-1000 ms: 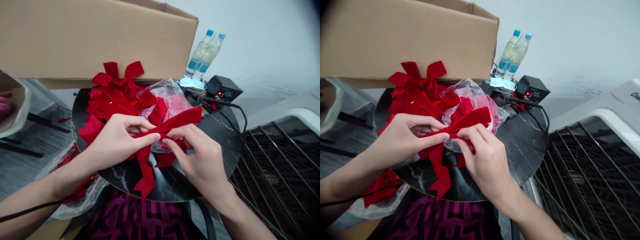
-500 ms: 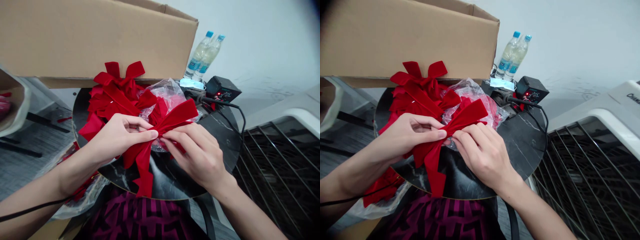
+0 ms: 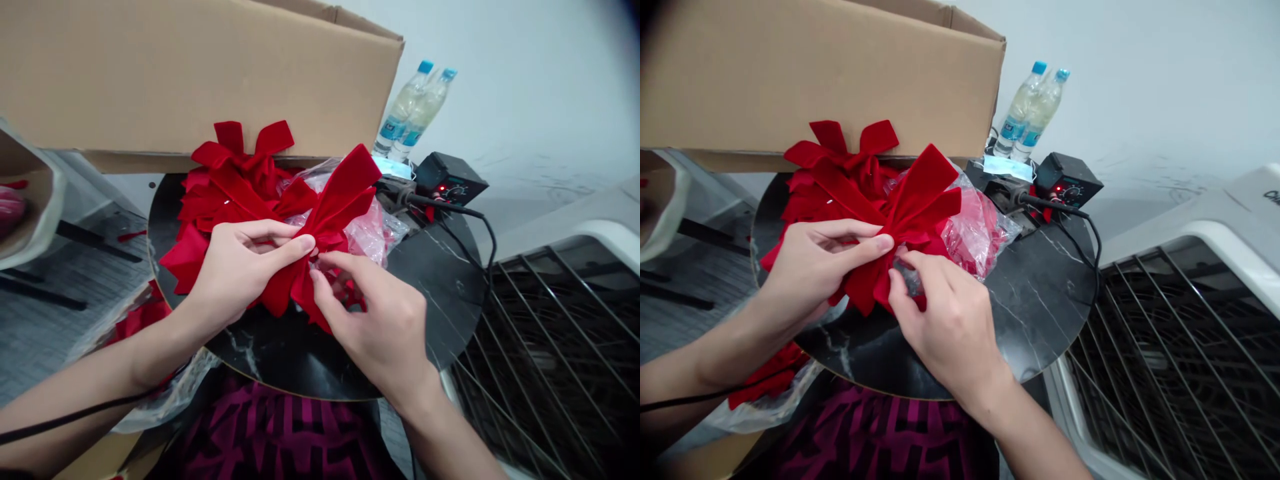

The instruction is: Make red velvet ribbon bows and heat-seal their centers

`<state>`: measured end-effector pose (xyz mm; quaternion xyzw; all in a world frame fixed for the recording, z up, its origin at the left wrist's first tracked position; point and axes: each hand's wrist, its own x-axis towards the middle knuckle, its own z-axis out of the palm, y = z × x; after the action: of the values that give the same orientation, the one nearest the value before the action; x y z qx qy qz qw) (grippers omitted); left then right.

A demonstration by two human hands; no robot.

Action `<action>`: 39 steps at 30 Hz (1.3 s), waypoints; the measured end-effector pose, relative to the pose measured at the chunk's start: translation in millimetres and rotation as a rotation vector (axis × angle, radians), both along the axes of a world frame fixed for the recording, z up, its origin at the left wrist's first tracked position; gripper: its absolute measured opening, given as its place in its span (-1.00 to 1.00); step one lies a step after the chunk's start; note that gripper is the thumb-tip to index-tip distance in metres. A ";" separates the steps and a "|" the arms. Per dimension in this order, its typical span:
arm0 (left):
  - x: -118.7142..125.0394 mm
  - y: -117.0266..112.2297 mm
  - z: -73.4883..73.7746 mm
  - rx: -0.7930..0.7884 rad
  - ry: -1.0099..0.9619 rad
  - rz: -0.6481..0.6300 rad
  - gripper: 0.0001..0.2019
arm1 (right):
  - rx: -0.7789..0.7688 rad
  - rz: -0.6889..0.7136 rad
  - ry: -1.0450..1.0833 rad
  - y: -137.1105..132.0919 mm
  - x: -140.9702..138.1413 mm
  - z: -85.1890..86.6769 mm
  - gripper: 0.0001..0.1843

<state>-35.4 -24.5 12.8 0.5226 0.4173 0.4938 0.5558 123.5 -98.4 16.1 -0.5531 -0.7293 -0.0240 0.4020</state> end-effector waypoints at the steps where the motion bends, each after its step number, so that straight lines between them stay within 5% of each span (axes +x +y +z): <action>1: 0.0 -0.7 1.4 0.010 0.014 -0.001 -0.82 | -0.010 -0.012 0.010 0.8 -4.6 -2.2 -0.83; 8: -4.8 -2.4 8.1 -0.050 0.032 -0.015 -0.79 | 0.000 -0.056 0.052 4.9 -16.4 -4.7 -0.87; 15: -3.3 4.7 12.7 -0.230 -0.123 -0.105 -0.82 | -0.338 0.032 0.633 4.6 -14.4 -9.6 -0.90; 25: -19.7 25.2 38.9 -0.123 -0.208 -0.044 -0.93 | -1.082 0.358 0.191 -56.2 32.0 -8.9 -0.90; 27: -19.8 24.6 40.0 -0.128 -0.174 -0.062 -0.94 | -0.984 0.261 0.221 -56.8 42.8 -1.2 -0.95; 32: -4.6 14.2 35.7 -0.113 -0.107 -0.117 -0.89 | -0.395 -0.045 0.418 -20.6 24.7 14.2 -0.82; 36: 5.2 9.5 34.8 -0.097 -0.076 -0.092 -0.83 | -0.238 -0.022 0.374 -2.0 -8.4 4.5 -0.86; 39: 2.8 12.5 34.9 -0.115 -0.088 -0.062 -0.84 | -0.374 0.107 0.289 -11.3 -9.2 -1.7 -0.86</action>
<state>-32.7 -12.0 47.7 0.4804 0.4035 0.4740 0.6178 114.3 -109.8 14.4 -0.5761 -0.6843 0.2122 0.3935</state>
